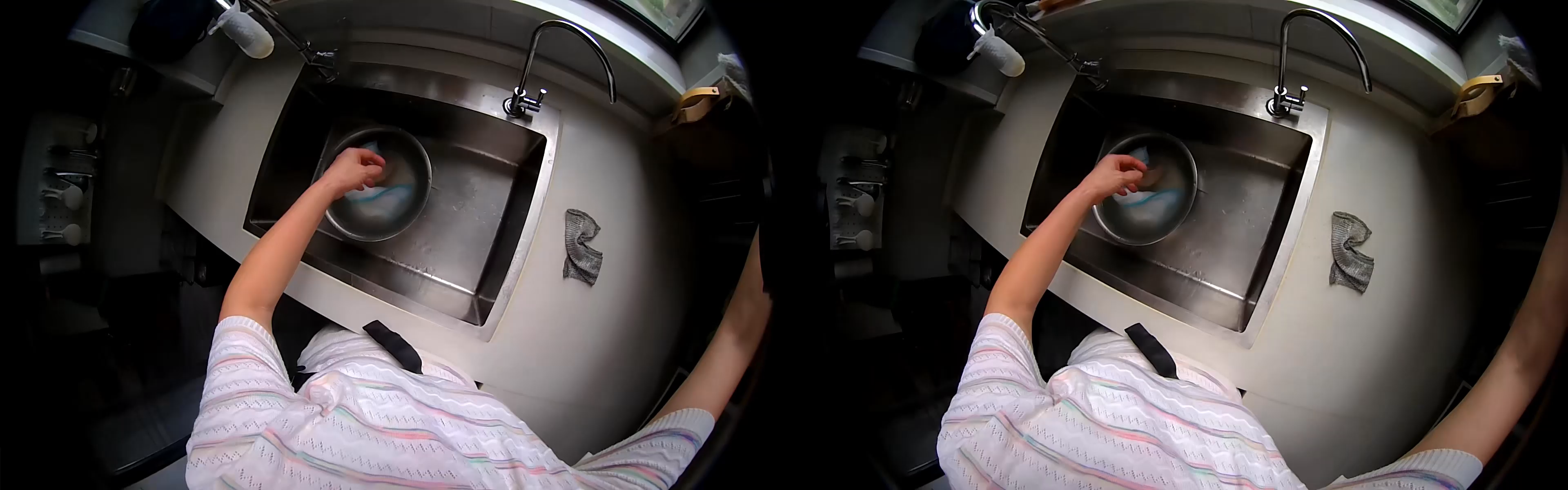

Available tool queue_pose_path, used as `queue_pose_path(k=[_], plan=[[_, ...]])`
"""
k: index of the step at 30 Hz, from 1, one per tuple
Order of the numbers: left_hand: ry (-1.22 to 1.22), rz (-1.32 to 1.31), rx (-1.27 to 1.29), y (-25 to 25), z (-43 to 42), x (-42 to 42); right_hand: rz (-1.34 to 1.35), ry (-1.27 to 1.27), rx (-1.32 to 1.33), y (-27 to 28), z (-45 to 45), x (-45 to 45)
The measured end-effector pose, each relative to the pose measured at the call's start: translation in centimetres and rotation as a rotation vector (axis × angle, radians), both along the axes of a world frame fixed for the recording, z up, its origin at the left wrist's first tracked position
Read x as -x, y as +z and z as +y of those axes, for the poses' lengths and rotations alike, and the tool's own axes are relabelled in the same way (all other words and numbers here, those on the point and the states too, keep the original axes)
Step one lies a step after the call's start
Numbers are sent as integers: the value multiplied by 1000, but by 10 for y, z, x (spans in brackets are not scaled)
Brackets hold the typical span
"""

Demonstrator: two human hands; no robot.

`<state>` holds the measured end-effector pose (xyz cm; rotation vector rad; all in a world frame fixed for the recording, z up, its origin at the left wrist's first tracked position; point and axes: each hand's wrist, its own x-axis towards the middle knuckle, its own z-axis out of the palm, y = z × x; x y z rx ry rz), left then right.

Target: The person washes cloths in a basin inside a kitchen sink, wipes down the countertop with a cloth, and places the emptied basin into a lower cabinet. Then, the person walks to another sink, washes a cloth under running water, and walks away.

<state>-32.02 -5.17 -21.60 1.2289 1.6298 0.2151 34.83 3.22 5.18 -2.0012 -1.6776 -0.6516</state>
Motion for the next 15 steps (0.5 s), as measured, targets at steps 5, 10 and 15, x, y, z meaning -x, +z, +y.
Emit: queue_pose_path(k=[5,10,15], plan=[[-232,596,-277,-100,-29,50,-53,-26,30,4,3,-2],[-462,734,-64,-119,-21,35,-84,116,-67,3,-10,28],[-145,-100,-61,-184,-1,77,1177,660,412,-107,-95,283]])
